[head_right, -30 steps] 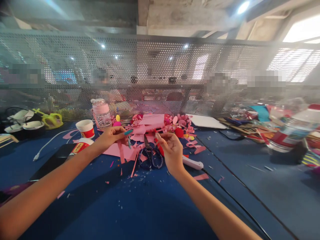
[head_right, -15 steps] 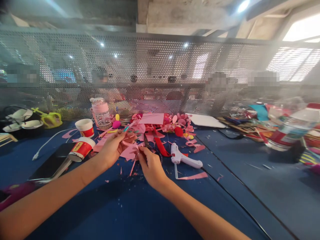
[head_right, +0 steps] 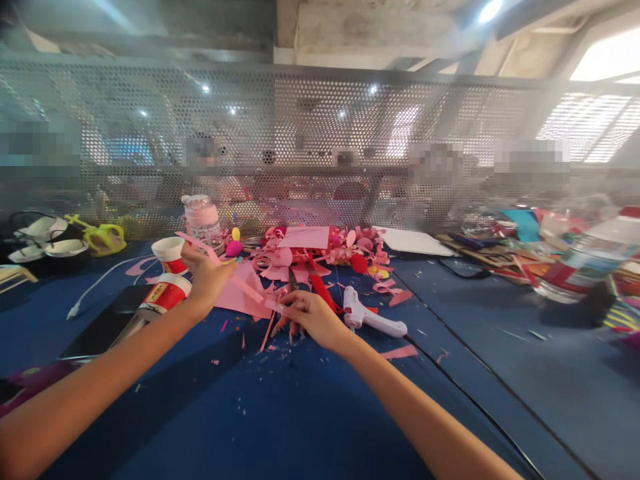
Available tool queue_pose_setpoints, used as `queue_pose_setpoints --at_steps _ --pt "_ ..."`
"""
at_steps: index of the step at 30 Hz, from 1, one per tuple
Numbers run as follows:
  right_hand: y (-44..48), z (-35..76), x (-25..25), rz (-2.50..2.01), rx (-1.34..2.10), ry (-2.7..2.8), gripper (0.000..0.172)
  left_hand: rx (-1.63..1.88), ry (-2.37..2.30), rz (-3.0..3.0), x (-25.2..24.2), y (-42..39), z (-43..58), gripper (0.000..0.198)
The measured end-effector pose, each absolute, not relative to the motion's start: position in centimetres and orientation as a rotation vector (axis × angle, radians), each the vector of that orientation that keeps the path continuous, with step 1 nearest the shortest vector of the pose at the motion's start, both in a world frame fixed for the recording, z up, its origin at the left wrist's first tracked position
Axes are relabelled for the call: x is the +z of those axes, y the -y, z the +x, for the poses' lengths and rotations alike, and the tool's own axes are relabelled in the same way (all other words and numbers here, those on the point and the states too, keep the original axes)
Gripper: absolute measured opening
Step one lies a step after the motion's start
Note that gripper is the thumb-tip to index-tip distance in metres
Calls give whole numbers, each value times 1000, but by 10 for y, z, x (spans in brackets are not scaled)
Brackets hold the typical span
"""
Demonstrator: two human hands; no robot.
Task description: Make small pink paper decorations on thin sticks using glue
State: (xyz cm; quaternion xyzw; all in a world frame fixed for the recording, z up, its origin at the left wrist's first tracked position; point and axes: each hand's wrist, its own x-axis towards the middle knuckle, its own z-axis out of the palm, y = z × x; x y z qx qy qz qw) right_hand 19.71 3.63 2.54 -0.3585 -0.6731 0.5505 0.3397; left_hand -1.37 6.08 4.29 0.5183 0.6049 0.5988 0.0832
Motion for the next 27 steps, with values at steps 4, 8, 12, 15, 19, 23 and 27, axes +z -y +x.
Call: queue_pose_setpoints --at_steps 4,8,12,15,19,23,27 --pt "-33 198 29 -957 1081 1907 22 2011 -1982 1843 49 -44 0 73" --pt "-28 203 34 -898 731 2042 19 1981 -1981 1953 55 -47 -4 81" --pt "-29 207 35 -860 609 2031 16 2080 -2065 1943 64 -58 -31 84" --pt "-30 207 36 -857 573 2020 16 2038 -2081 2119 69 -59 -39 73" --pt "-29 205 37 -849 494 2099 9 1497 -1372 2553 67 -49 -18 46" --pt "-29 203 34 -831 545 2173 14 805 -1000 2464 57 -40 5 31" --pt "-31 201 28 -907 552 2049 26 753 -1009 2305 49 -43 4 31"
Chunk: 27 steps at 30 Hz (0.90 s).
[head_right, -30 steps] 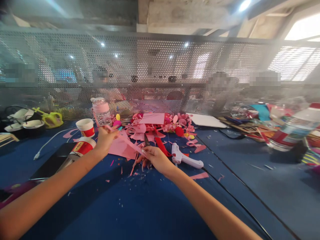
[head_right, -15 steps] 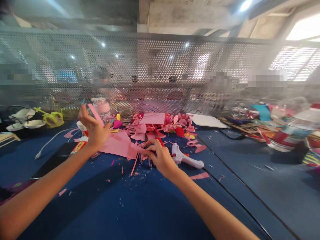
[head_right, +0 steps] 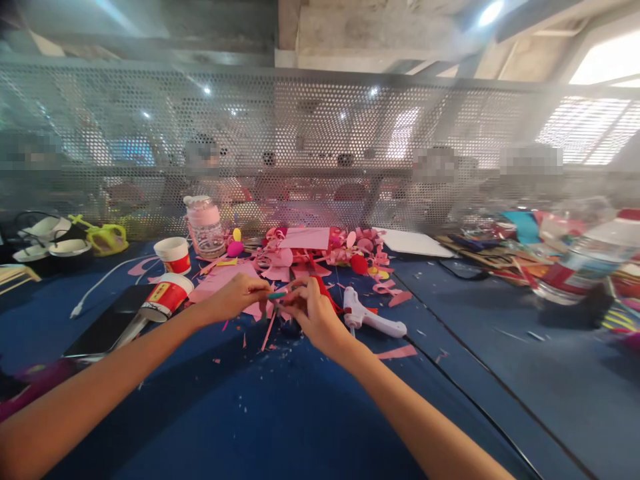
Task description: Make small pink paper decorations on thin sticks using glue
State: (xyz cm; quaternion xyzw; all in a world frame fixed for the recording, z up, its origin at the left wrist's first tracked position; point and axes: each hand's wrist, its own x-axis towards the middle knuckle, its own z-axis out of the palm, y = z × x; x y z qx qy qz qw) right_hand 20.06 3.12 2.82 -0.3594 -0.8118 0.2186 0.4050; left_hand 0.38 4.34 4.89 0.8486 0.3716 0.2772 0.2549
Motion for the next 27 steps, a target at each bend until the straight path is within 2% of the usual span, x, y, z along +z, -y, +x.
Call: queue_pose_setpoints --at_steps 3,6,7,10,13,19,27 --pt "-29 195 19 -1109 479 1942 35 836 -1026 2151 46 -51 -4 31" --pt "-22 186 9 -1284 300 2109 17 837 -1030 2044 42 -58 -10 30" --pt "-18 182 6 -1326 181 2186 17 846 -1037 2032 41 -60 -11 30" --pt "-8 171 2 -1390 -159 2269 28 874 -1025 2006 41 -61 -11 32" --pt "0 162 2 -1468 -299 2247 37 897 -985 1942 42 -60 -10 37" --pt "14 153 12 -1652 -309 2244 25 977 -966 1791 35 -67 -13 39" --pt "19 147 22 -1793 -49 2379 30 927 -949 1725 32 -73 -16 44"
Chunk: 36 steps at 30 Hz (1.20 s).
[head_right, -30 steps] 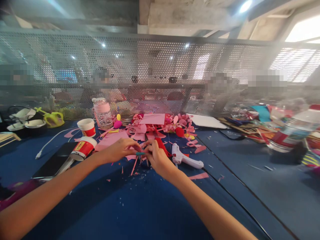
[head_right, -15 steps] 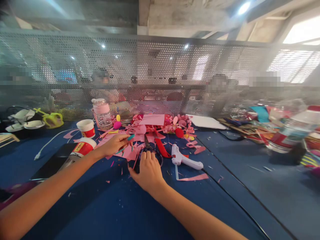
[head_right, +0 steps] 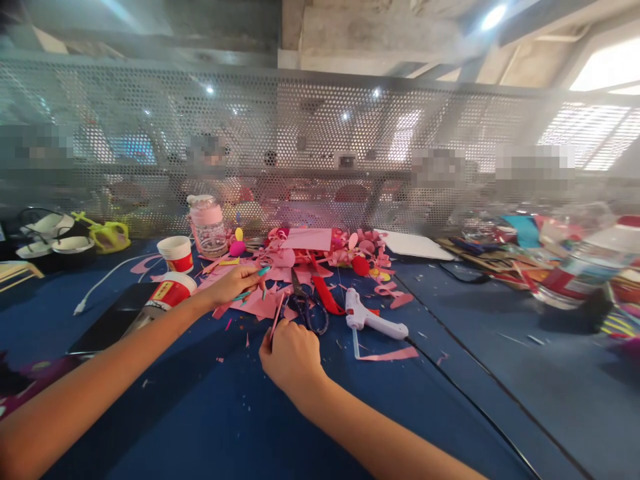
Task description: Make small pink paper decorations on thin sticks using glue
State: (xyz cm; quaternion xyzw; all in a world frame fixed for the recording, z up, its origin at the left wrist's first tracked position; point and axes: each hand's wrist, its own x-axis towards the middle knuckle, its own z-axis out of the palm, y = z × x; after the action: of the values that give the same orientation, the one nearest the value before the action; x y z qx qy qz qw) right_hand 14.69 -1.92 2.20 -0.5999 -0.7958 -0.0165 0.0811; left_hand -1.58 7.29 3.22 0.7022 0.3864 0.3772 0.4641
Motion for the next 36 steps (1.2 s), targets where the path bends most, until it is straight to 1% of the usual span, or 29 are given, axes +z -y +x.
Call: queue_pose_setpoints --at_steps 7,14,17,20,25,27,30,31,33,34,35,36 --pt "19 142 21 -1775 49 2469 21 871 -1004 1681 25 -75 -16 45" --pt "21 149 13 -1740 48 2363 22 590 -932 1705 19 -67 -17 42" --pt "18 152 13 -1721 56 2329 20 646 -911 1673 23 -60 -12 43" --pt "16 153 13 -1726 53 2335 19 731 -814 1517 23 -54 -5 45" --pt "14 153 15 -1709 30 2380 19 860 -732 1386 5 -51 5 42" --pt "11 158 25 -1638 17 2420 22 966 -733 1352 -5 -53 6 40" --pt "-1 182 52 -1543 -13 2472 31 1054 -772 1254 -12 -55 7 42" --pt "-7 197 62 -1573 1 2465 30 1056 -776 1242 -13 -56 7 42" --pt "-20 231 77 -1655 -107 2381 18 1036 -778 1266 -12 -56 7 44" --pt "-26 250 80 -1703 -219 2355 19 1024 -780 1292 -11 -56 7 44" --pt "-33 267 81 -1762 -284 2375 27 1014 -788 1317 -10 -56 7 44" --pt "-38 282 78 -1843 -266 2434 35 1003 -799 1339 -10 -56 7 44"
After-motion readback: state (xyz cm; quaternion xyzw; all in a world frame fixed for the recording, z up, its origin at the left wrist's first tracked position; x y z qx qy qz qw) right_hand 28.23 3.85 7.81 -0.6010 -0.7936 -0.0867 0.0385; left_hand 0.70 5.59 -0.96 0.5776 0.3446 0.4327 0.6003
